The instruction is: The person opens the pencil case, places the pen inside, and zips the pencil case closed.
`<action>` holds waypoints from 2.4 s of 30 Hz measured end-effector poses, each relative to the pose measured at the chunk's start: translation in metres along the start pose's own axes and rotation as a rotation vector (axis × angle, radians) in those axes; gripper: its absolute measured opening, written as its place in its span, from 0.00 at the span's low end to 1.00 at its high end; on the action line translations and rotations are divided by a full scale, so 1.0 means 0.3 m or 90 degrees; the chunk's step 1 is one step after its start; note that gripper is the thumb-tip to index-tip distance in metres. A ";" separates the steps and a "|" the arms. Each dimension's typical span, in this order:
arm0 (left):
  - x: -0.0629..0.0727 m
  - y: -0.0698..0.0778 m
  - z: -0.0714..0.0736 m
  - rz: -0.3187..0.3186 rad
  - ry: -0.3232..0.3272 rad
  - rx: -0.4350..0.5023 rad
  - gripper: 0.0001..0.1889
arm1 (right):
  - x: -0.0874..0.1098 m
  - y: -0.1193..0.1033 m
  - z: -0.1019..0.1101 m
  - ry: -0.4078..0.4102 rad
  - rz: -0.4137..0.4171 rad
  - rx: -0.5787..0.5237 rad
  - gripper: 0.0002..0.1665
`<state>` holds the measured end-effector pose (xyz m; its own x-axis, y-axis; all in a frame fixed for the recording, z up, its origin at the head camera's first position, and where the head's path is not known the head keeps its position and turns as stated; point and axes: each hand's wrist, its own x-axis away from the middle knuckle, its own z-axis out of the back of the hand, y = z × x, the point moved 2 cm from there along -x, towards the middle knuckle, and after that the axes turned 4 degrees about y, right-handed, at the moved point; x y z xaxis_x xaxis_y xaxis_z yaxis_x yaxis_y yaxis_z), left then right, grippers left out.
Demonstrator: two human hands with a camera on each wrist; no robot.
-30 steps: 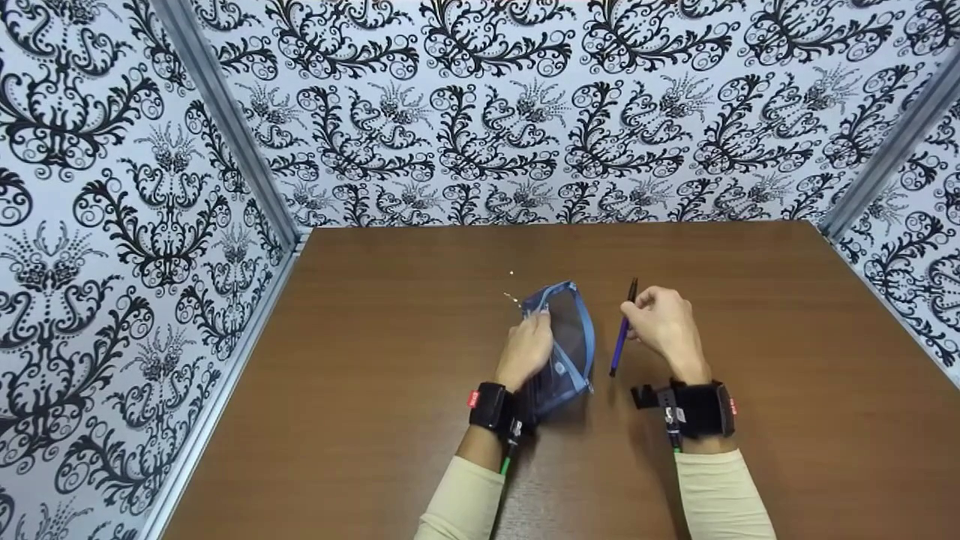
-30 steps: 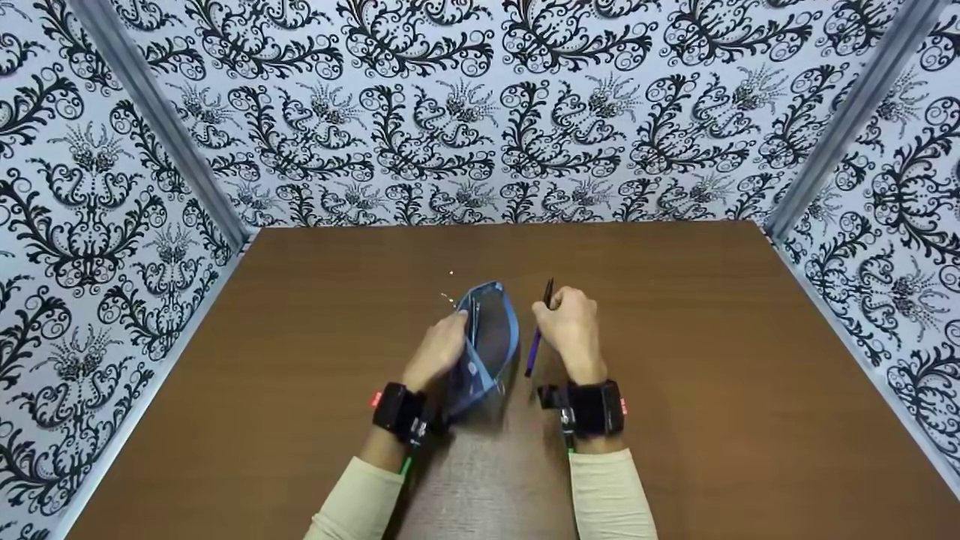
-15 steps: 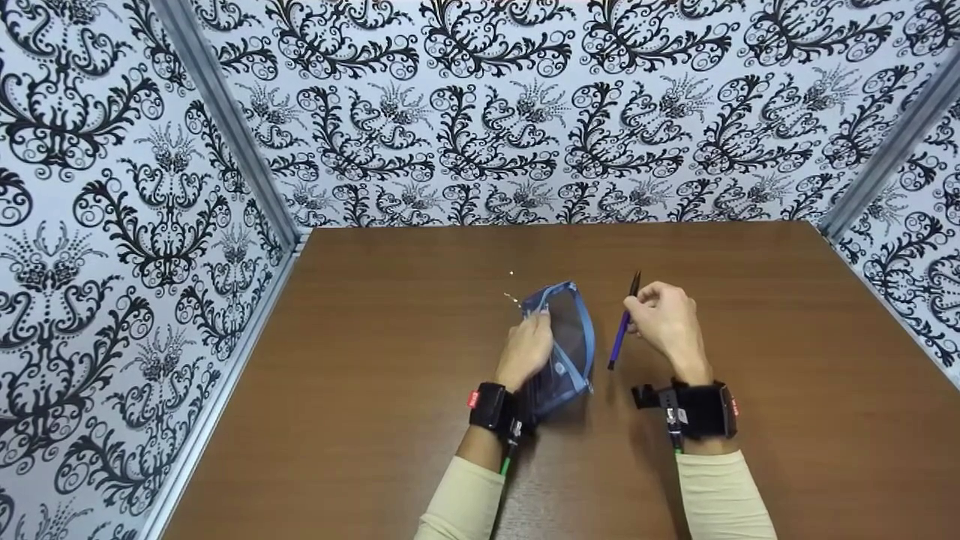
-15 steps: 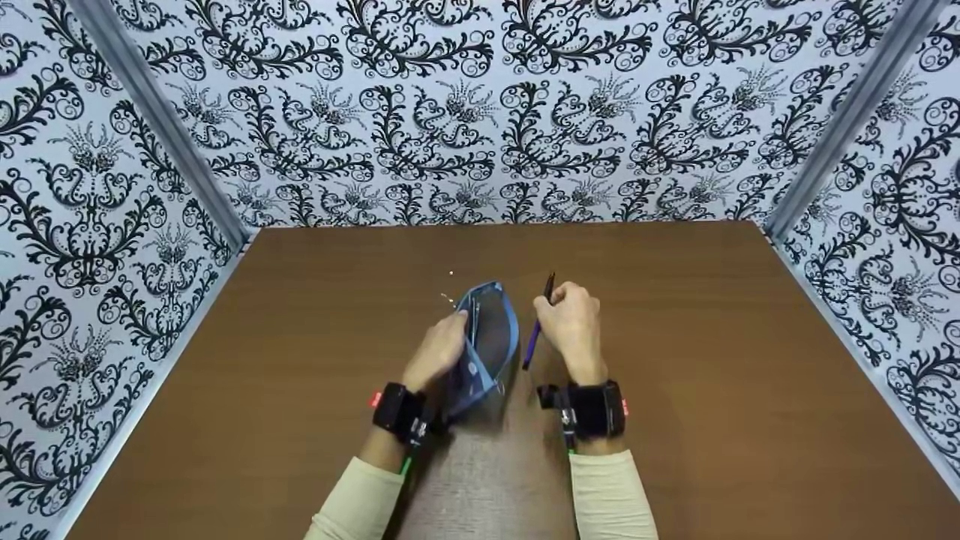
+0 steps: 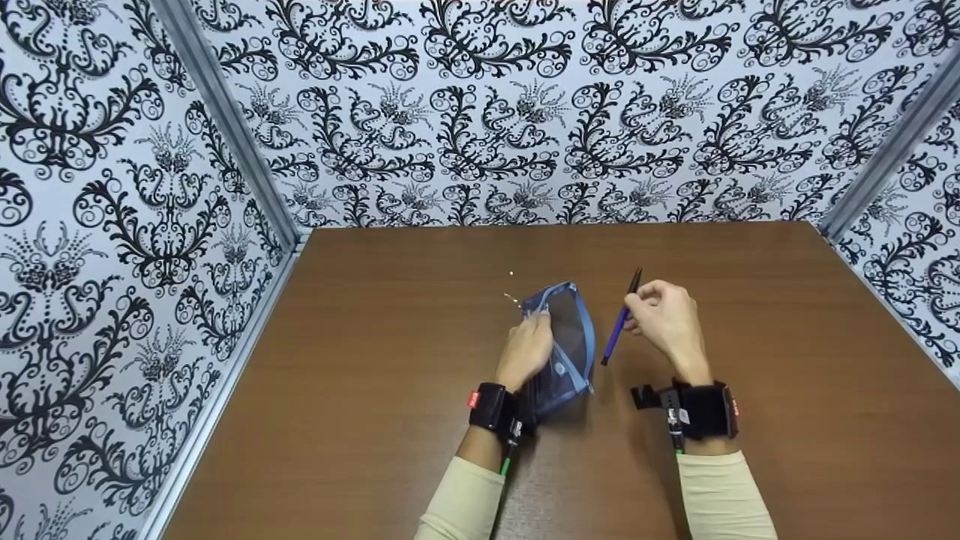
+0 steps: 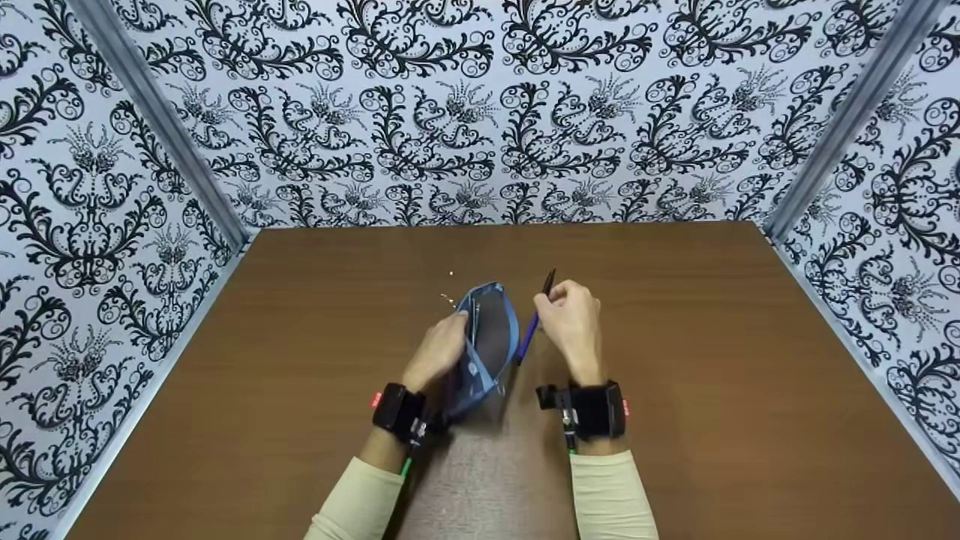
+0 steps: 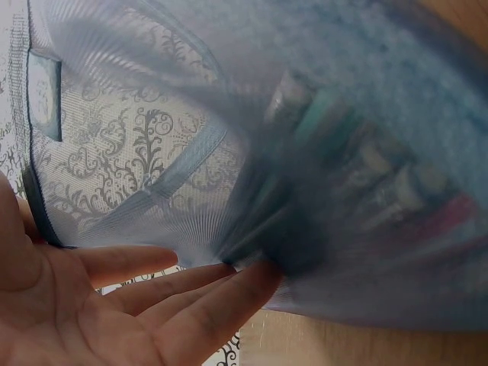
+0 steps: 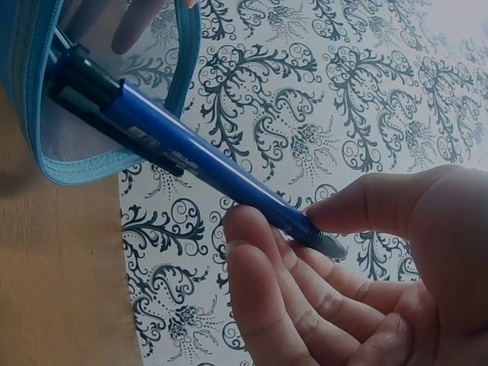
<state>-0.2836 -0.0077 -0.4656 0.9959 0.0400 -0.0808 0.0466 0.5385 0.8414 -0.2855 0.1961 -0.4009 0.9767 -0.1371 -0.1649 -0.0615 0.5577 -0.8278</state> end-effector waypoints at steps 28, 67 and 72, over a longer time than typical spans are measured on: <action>-0.003 -0.002 -0.006 0.008 -0.012 -0.007 0.29 | 0.001 -0.008 -0.016 -0.002 -0.005 -0.066 0.16; 0.005 0.001 -0.001 -0.004 -0.001 0.003 0.28 | 0.017 -0.025 -0.095 -0.027 -0.005 -0.120 0.14; 0.004 0.001 -0.001 -0.003 -0.002 -0.002 0.28 | 0.018 -0.024 -0.108 -0.036 0.001 -0.095 0.14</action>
<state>-0.2823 -0.0072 -0.4657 0.9960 0.0345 -0.0825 0.0507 0.5414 0.8393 -0.2864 0.1646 -0.4132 0.9864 -0.0880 -0.1386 -0.0881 0.4289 -0.8990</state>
